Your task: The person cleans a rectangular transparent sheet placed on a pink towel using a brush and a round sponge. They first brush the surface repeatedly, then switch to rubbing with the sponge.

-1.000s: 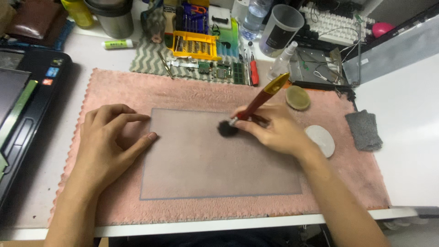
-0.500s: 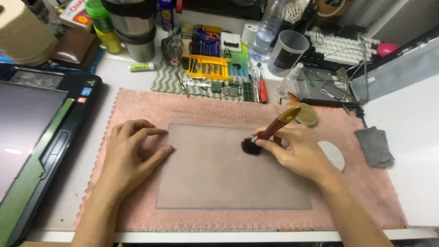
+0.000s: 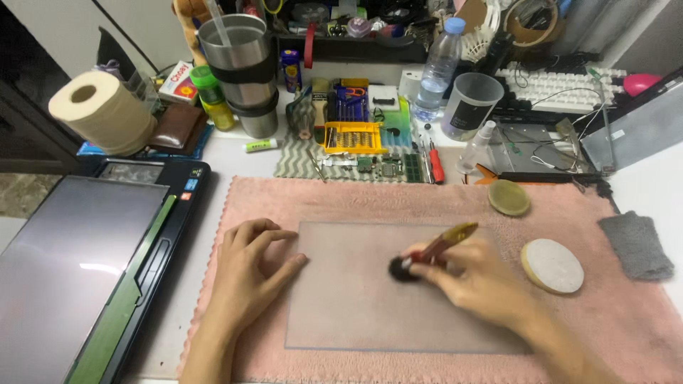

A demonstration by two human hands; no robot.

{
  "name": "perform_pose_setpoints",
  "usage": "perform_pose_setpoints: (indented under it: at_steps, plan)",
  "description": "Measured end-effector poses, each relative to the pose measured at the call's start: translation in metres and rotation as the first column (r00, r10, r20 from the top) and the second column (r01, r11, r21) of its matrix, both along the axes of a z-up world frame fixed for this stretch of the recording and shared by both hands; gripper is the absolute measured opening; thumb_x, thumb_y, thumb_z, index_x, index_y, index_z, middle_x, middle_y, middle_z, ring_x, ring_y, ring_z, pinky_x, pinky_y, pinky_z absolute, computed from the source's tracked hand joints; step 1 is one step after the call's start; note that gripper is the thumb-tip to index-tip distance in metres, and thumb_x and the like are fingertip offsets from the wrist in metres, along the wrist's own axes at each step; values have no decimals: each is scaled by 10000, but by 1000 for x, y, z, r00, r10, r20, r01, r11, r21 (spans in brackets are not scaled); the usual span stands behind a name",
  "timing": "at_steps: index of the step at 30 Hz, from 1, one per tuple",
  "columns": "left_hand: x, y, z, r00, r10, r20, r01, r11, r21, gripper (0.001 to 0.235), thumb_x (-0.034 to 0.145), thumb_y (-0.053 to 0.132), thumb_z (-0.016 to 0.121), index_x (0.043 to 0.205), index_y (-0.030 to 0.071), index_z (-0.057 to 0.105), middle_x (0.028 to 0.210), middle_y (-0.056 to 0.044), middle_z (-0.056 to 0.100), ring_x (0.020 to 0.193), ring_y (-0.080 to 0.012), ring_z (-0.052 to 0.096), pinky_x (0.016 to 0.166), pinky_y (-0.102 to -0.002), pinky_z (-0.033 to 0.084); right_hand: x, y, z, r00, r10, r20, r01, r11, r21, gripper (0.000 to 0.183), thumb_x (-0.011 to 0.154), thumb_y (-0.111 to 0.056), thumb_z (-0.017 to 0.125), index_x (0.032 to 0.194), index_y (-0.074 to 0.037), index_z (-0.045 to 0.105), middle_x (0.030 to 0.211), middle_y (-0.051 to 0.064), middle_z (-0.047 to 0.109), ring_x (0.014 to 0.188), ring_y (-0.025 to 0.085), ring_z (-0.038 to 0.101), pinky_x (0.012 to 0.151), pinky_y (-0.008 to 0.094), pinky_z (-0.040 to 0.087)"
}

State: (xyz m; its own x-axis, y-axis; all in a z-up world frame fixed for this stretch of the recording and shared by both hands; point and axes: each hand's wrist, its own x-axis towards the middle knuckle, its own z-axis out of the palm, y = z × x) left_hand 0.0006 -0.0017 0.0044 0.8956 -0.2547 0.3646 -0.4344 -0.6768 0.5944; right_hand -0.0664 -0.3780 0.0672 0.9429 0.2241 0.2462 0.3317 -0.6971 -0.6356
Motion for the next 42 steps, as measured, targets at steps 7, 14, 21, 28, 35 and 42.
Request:
perform_pose_setpoints:
  at_steps: [7, 14, 21, 28, 35, 42]
  plan:
    - [1, 0, -4, 1000, 3, 21, -3, 1000, 0, 397, 910, 472, 913, 1257, 282, 881, 1330, 3, 719, 1353, -277, 612, 1212, -479, 407, -8, -24, 6, 994, -23, -104, 15, 997, -77, 257, 964, -379, 835, 1124, -245, 985, 1088, -83, 1002, 998, 141, 896, 937, 321, 602]
    - [2, 0, -5, 1000, 2, 16, -3, 1000, 15, 387, 909, 466, 904, 1250, 284, 887, 1338, -8, 725, 1359, -258, 616, 1205, -464, 408, -15, -4, 4, 991, 43, -123, -39, 999, 35, 234, 995, -332, 823, 1147, -233, 971, 1166, -86, 997, 1089, 122, 916, 981, 296, 616]
    - [1, 0, -4, 1000, 22, -14, -21, 999, 28, 372, 916, 470, 900, 1249, 305, 891, 1368, -15, 706, 1358, -295, 589, 1230, -456, 392, -18, -5, 0, 999, 26, 27, -25, 999, -37, 196, 986, -293, 841, 1146, -223, 930, 1124, -59, 954, 1017, 185, 860, 987, 381, 600]
    - [2, 1, -7, 999, 32, -8, -31, 999, 28, 386, 902, 471, 918, 1250, 307, 894, 1374, -10, 710, 1363, -294, 584, 1237, -454, 393, -39, -21, 11, 976, 135, -172, -148, 987, -61, 262, 988, -370, 833, 1175, -227, 950, 1160, -84, 975, 1046, 175, 798, 998, 365, 569]
    - [6, 2, -12, 999, 15, 48, -18, 998, 59, 395, 905, 481, 909, 1256, 299, 885, 1365, -32, 714, 1356, -294, 613, 1231, -466, 387, -40, 7, 6, 998, 46, 39, -48, 997, 64, 221, 986, -211, 839, 1183, -184, 935, 1116, -26, 971, 973, 159, 916, 924, 334, 668]
    - [1, 0, -3, 1000, 10, 6, -10, 999, 30, 374, 920, 460, 907, 1251, 286, 887, 1367, -30, 704, 1376, -309, 588, 1249, -469, 382, -47, -8, 10, 981, -56, -187, 35, 993, -111, 278, 994, -367, 803, 1214, -290, 956, 1200, -90, 971, 1084, 160, 873, 1004, 369, 625]
